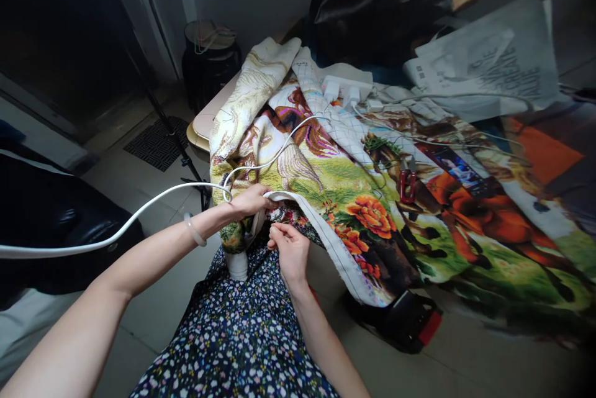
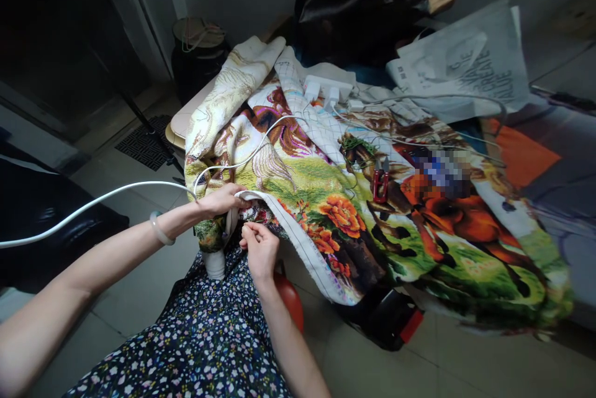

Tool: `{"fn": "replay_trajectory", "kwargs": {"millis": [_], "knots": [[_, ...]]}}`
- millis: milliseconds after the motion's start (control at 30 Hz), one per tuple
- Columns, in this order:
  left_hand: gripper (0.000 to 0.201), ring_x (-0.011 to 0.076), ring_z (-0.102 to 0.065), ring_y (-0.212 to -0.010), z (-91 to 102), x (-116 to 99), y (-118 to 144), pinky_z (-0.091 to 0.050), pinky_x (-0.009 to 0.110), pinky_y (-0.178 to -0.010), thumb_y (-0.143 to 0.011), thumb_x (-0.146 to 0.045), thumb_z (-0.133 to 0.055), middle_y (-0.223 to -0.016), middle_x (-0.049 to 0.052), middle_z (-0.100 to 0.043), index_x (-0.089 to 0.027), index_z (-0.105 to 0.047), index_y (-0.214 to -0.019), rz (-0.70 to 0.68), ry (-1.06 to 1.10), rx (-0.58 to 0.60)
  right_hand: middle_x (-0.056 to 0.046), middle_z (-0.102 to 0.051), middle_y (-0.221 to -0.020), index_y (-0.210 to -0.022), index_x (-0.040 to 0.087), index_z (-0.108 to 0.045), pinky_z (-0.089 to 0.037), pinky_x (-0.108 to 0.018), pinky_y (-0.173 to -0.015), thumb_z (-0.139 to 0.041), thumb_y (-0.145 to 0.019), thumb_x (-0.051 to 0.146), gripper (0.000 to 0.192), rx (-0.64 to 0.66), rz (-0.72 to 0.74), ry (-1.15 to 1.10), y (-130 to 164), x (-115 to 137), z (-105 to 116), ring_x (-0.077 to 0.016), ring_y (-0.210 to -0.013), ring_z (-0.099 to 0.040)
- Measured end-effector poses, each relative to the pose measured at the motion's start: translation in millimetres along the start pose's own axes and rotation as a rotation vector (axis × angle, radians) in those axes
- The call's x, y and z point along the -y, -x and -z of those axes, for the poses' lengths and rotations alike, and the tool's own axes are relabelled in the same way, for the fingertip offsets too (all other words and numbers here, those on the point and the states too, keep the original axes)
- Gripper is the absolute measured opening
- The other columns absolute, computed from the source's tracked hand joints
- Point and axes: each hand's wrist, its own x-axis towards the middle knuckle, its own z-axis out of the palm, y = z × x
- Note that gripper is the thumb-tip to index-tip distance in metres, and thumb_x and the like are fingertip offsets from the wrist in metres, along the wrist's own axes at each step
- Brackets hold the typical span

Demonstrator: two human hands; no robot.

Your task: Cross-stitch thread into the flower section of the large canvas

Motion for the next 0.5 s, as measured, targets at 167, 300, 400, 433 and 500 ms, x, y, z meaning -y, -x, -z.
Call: {"fn": "replay_trajectory", "kwargs": {"millis": [167, 300, 400, 433, 500], "knots": [[0.009, 0.0113, -0.045, -0.054, -0.7, -0.1, 0.3, -0.032, 0.024, -0.054, -0.064, -0.023, -0.06, -0.057, -0.003, -0.054, -0.015, -0.055, -0.065, 0.006, 0.011, 0.001, 0.002, -0.062, -0.058, -0.081, 0.011, -0.068, -0.044, -0.018, -0.044, -0.072, -0.068, 0.03, 0.023, -0.019, -0.025, -0.048, -0.5, -0.2, -3.8, -0.0083, -0.045, -0.054], [0.009, 0.0114, -0.045, -0.055, -1.0, 0.6, -0.1, -0.032, 0.024, -0.054, -0.064, -0.023, -0.061, -0.057, -0.003, -0.054, -0.015, -0.056, -0.066, 0.0, 0.018, -0.004, 0.002, -0.062, -0.058, -0.079, 0.011, -0.067, -0.044, -0.017, -0.041, -0.072, -0.068, 0.029, 0.022, -0.04, -0.054, -0.066, 0.5, 3.8, -7.4, -0.008, -0.042, -0.054], [0.009, 0.011, -0.044, -0.054, -1.2, 2.1, -0.9, -0.032, 0.024, -0.054, -0.064, -0.022, -0.061, -0.057, -0.003, -0.054, -0.015, -0.056, -0.065, -0.002, 0.01, -0.011, 0.001, -0.062, -0.058, -0.078, 0.011, -0.067, -0.045, -0.017, -0.041, -0.073, -0.067, 0.03, 0.023, -0.042, -0.061, -0.063, 0.4, 5.2, -8.5, -0.0083, -0.042, -0.055], [0.009, 0.0109, -0.044, -0.055, -1.2, 2.5, -1.1, -0.033, 0.024, -0.055, -0.064, -0.022, -0.061, -0.057, -0.003, -0.054, -0.015, -0.056, -0.065, -0.001, 0.009, -0.011, 0.001, -0.063, -0.058, -0.078, 0.011, -0.067, -0.045, -0.018, -0.041, -0.073, -0.066, 0.03, 0.023, -0.043, -0.062, -0.062, 0.2, 5.1, -8.7, -0.0086, -0.042, -0.055], [0.009, 0.0109, -0.045, -0.055, -1.2, 2.4, -0.9, -0.033, 0.024, -0.055, -0.064, -0.022, -0.06, -0.057, -0.003, -0.054, -0.015, -0.056, -0.065, 0.0, 0.009, -0.009, 0.001, -0.063, -0.058, -0.077, 0.011, -0.066, -0.046, -0.018, -0.041, -0.073, -0.066, 0.031, 0.024, -0.049, -0.065, -0.064, -0.4, 4.4, -9.2, -0.0091, -0.042, -0.056]]}}
